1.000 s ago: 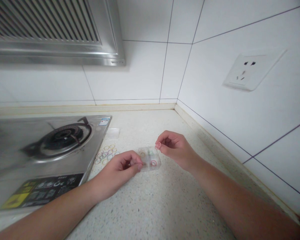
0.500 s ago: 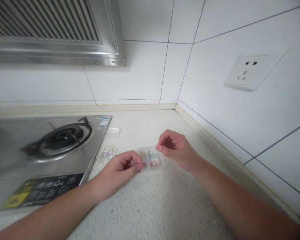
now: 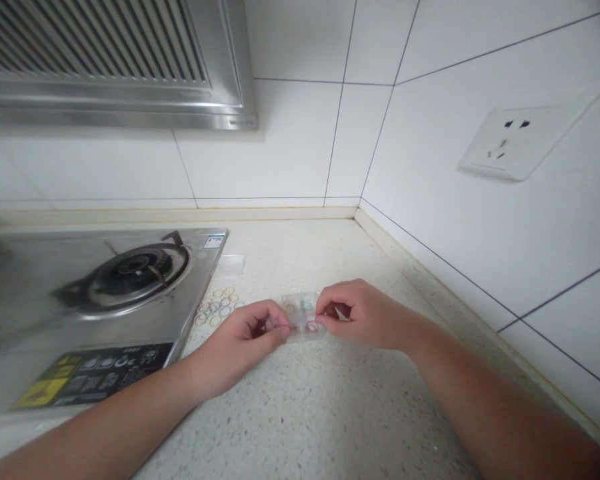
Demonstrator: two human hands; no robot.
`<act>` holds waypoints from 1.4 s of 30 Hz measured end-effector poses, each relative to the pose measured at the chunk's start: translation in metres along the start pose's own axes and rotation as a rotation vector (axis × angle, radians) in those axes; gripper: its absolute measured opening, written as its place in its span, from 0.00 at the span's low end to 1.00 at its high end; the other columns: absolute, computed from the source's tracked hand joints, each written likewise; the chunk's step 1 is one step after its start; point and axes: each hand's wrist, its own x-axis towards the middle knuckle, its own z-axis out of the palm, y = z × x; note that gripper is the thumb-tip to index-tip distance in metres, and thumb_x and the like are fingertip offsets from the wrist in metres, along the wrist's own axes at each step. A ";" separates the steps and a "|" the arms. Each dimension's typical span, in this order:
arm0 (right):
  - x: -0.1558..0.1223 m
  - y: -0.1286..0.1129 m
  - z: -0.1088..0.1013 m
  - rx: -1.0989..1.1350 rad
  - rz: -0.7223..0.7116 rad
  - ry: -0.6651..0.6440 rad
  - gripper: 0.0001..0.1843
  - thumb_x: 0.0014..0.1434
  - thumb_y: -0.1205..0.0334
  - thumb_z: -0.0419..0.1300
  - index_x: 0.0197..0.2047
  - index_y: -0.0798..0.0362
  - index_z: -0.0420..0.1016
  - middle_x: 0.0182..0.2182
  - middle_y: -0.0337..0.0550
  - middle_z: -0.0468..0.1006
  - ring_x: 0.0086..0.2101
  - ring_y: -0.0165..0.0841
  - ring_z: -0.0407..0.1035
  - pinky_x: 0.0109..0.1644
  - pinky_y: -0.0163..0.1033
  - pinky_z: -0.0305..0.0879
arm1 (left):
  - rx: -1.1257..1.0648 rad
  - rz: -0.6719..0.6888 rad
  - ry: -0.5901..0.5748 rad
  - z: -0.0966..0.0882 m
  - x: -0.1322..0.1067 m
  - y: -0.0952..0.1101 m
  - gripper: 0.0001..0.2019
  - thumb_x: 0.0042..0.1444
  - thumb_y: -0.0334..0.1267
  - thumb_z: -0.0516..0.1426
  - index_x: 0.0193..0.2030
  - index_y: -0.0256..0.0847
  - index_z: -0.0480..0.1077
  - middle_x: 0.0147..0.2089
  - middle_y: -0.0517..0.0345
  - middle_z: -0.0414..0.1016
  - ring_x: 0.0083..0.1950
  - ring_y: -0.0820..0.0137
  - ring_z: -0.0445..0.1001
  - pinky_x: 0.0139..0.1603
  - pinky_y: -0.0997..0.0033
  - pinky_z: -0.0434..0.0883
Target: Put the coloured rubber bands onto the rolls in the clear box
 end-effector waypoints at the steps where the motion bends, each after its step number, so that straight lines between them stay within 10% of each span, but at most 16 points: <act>1: 0.000 0.000 0.000 -0.056 -0.007 -0.015 0.05 0.58 0.61 0.61 0.32 0.54 0.75 0.23 0.36 0.72 0.24 0.25 0.62 0.29 0.33 0.54 | 0.002 0.004 0.004 0.000 0.000 0.000 0.10 0.60 0.43 0.57 0.35 0.38 0.67 0.24 0.67 0.58 0.24 0.78 0.53 0.24 0.77 0.51; 19: 0.003 0.011 0.004 -0.224 -0.008 0.065 0.13 0.63 0.59 0.55 0.30 0.55 0.72 0.22 0.37 0.70 0.24 0.25 0.61 0.30 0.34 0.49 | 0.109 0.085 -0.024 0.001 -0.002 -0.005 0.10 0.61 0.42 0.56 0.36 0.37 0.68 0.29 0.62 0.62 0.31 0.75 0.59 0.31 0.75 0.57; 27: 0.005 0.025 0.006 -0.071 0.037 0.097 0.15 0.64 0.56 0.54 0.31 0.56 0.73 0.21 0.37 0.69 0.24 0.26 0.61 0.29 0.33 0.52 | 0.804 0.399 -0.047 -0.009 -0.008 0.008 0.08 0.64 0.38 0.51 0.40 0.39 0.70 0.34 0.56 0.71 0.35 0.71 0.67 0.36 0.70 0.63; 36: 0.005 0.029 0.005 -0.058 0.073 0.088 0.16 0.64 0.56 0.54 0.30 0.56 0.73 0.21 0.37 0.68 0.24 0.26 0.61 0.28 0.33 0.52 | 1.465 0.654 0.254 -0.075 -0.009 0.020 0.10 0.66 0.36 0.49 0.42 0.37 0.71 0.39 0.50 0.75 0.41 0.65 0.71 0.41 0.66 0.66; 42: 0.004 0.024 0.004 -0.099 0.061 0.057 0.15 0.63 0.57 0.54 0.30 0.56 0.73 0.21 0.37 0.68 0.24 0.26 0.60 0.28 0.34 0.50 | 1.509 0.483 0.316 -0.103 -0.005 0.016 0.12 0.68 0.38 0.48 0.44 0.38 0.71 0.43 0.51 0.75 0.45 0.64 0.73 0.43 0.67 0.67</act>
